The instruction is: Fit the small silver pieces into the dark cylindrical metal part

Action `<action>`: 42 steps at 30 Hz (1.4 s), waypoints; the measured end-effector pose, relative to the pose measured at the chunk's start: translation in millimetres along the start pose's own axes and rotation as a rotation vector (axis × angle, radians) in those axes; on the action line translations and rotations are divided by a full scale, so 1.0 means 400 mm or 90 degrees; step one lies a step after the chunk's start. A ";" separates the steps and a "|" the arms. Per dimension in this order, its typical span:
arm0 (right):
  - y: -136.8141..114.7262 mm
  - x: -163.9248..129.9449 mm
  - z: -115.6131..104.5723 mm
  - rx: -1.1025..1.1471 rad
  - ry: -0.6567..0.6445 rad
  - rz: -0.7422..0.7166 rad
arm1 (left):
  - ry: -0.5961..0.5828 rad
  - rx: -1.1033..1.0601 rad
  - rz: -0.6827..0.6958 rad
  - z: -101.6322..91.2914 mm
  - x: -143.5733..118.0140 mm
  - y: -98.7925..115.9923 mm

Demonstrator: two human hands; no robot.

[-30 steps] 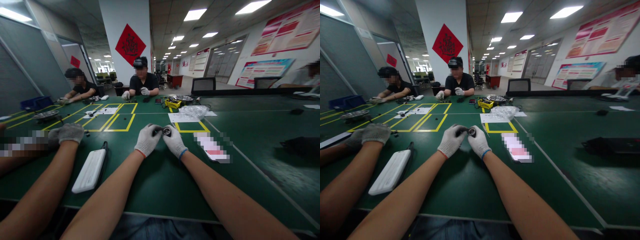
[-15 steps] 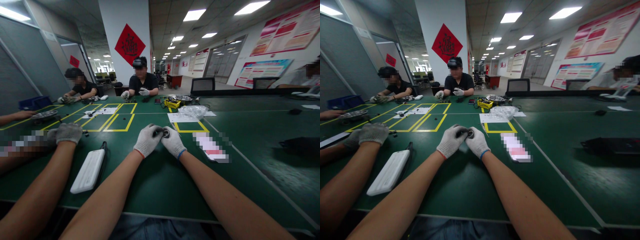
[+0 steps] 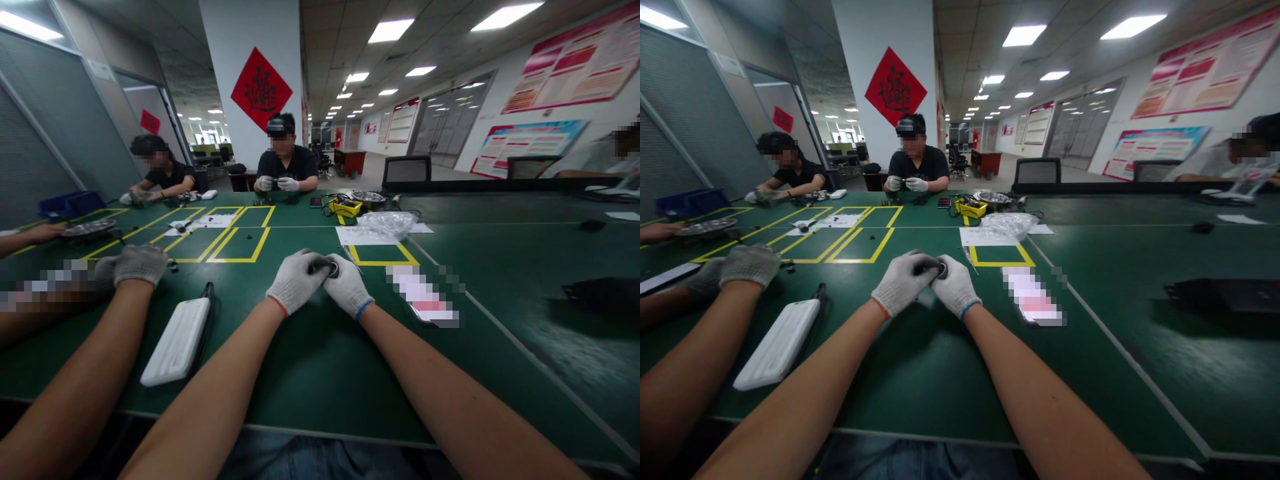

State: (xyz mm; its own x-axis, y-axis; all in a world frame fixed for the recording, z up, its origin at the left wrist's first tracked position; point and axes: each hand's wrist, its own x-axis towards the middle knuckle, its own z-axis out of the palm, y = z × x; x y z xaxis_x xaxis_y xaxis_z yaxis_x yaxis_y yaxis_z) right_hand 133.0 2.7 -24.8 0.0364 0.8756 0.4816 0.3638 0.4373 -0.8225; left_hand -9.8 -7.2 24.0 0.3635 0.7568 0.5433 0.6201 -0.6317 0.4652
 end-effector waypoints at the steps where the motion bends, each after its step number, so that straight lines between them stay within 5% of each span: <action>1: -0.002 -0.001 -0.001 -0.008 0.002 -0.001 | -0.002 0.005 -0.003 -0.001 0.000 0.002; 29: -0.022 -0.012 -0.015 -0.161 -0.028 -0.050 | -0.084 -0.092 -0.109 0.005 0.006 -0.001; 42: -0.003 -0.010 -0.009 -0.176 -0.031 -0.058 | -0.038 0.028 -0.098 -0.007 0.003 0.034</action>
State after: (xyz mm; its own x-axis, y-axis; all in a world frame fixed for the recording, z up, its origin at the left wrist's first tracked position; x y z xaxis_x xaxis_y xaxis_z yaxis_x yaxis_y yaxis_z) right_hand 135.8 -2.1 -24.5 -0.0503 0.8474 0.5286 0.6039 0.4474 -0.6597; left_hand -2.7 -15.3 32.9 0.3008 0.8538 0.4249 0.7011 -0.5000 0.5084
